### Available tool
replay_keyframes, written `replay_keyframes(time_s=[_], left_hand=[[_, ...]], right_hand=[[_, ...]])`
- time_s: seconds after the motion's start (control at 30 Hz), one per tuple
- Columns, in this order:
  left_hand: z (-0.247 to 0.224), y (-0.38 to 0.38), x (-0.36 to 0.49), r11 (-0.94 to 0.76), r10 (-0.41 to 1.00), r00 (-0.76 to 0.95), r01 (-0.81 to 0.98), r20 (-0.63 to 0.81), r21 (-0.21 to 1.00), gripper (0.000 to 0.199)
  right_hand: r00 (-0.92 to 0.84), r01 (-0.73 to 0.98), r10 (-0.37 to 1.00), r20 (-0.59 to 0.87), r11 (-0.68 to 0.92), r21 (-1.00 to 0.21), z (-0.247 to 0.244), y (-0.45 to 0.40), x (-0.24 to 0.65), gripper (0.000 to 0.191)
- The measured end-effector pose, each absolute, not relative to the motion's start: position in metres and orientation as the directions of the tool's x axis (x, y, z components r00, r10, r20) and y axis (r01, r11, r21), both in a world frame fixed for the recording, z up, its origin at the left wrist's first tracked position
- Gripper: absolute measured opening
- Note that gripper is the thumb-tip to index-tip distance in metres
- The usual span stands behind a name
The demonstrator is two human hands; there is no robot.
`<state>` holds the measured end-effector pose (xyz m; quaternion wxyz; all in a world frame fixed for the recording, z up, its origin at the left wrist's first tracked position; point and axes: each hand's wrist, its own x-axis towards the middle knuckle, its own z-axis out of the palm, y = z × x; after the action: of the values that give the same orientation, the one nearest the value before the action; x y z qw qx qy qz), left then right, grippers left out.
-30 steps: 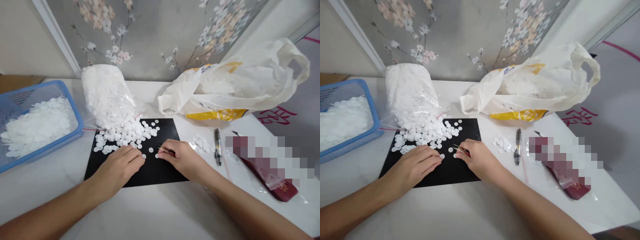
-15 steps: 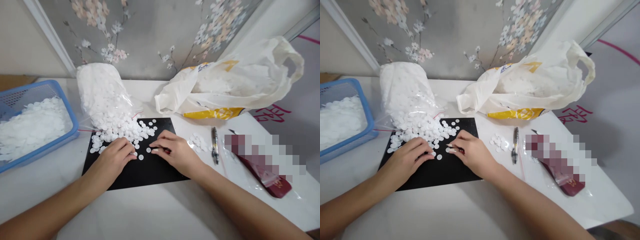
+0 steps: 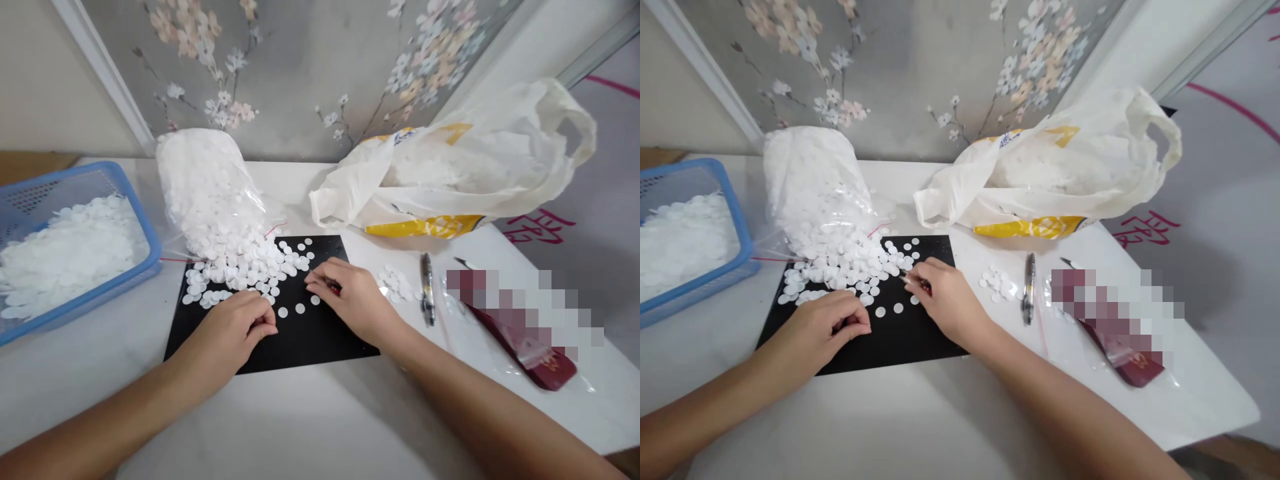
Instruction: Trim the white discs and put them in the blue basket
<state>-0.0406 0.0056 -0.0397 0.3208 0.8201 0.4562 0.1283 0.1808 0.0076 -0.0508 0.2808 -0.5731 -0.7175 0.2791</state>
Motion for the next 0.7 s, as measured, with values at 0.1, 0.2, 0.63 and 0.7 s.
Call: replay_keyframes(time_s=[0.1,0.2,0.63,0.7], left_hand=[[-0.045,0.007,-0.042,-0.435,0.847,0.531,0.681,0.012,0.59,0.007],[-0.046,0.01,-0.044,-0.461,0.857,0.507,0.676,0.091,0.575,0.009],[-0.037,0.01,-0.042,-0.481,0.862,0.473,0.65,0.183,0.588,0.015],[-0.035,0.007,-0.039,-0.382,0.899,0.42,0.619,0.121,0.687,0.008]], right_hand=[[-0.155,0.662,0.985,0.079,0.163,-0.731,-0.047,0.012,0.195,0.015],[-0.236,0.64,0.972,0.005,0.159,-0.752,-0.046,0.011,0.203,0.016],[-0.285,0.635,0.955,-0.087,0.12,-0.763,-0.045,0.007,0.198,0.012],[-0.236,0.571,0.963,-0.134,0.026,-0.821,-0.041,0.004,0.195,0.008]])
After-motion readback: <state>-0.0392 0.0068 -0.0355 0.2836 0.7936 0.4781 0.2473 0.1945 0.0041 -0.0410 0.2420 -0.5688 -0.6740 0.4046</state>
